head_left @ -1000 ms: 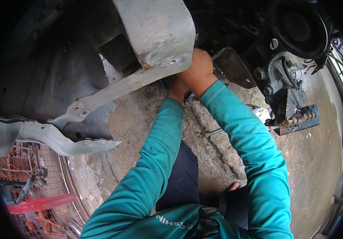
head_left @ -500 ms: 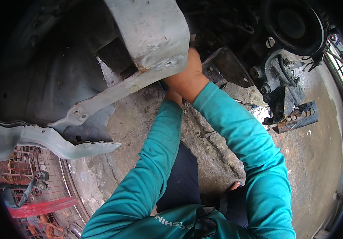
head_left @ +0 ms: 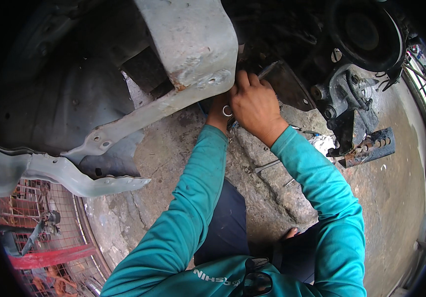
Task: The person sits on the ground under a vehicle and uses a wrench to loosen and tighten bolts on a metal bracket attached to the undercarriage. They repeatedly adjust the bracket and fasteners by hand and with the tool.
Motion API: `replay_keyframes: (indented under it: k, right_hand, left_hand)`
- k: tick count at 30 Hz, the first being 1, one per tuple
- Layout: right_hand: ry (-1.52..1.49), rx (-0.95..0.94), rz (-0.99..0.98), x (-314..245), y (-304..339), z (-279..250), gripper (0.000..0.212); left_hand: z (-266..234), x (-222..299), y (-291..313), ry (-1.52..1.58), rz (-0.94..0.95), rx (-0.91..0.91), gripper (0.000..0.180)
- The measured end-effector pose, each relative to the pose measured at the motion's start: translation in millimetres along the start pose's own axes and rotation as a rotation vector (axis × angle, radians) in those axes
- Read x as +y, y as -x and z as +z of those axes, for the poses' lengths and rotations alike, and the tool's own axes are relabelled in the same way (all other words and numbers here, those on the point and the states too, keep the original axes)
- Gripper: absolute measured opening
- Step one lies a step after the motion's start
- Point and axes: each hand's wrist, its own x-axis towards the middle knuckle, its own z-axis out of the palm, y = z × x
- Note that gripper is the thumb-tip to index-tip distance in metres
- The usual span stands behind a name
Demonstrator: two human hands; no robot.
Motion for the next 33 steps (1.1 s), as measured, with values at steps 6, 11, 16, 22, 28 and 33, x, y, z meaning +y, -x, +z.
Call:
replay_keyframes:
  k: [6, 11, 16, 22, 28, 33]
  right_hand:
    - [-0.007, -0.041, 0.020, 0.8, -3.0, 0.9, 0.023]
    - [0.015, -0.153, 0.018, -0.4, -16.9, -0.5, 0.025]
    - [-0.115, -0.205, 0.052, -13.4, -64.1, 21.4, 0.019]
    - [-0.294, 0.000, 0.161, 4.5, -91.7, 81.7, 0.021]
    - [-0.205, -0.045, 0.058, -21.7, -47.3, 12.8, 0.017]
    - [-0.050, 0.026, 0.018, 4.9, -10.3, -0.3, 0.022]
  left_hand:
    - [-1.5, -0.8, -1.3, -0.011, 0.003, 0.007, 0.047]
    - [-3.1, -0.4, -1.8, -0.006, 0.005, 0.007, 0.047]
    - [-10.7, 2.4, -4.5, -0.014, 0.006, 0.021, 0.047]
    - [8.4, -2.1, -8.8, 0.014, -0.006, -0.015, 0.047]
    - [-6.1, 0.2, -10.7, 0.013, 0.000, 0.001, 0.047]
    - [-1.2, -6.2, -10.8, 0.011, -0.002, -0.006, 0.047]
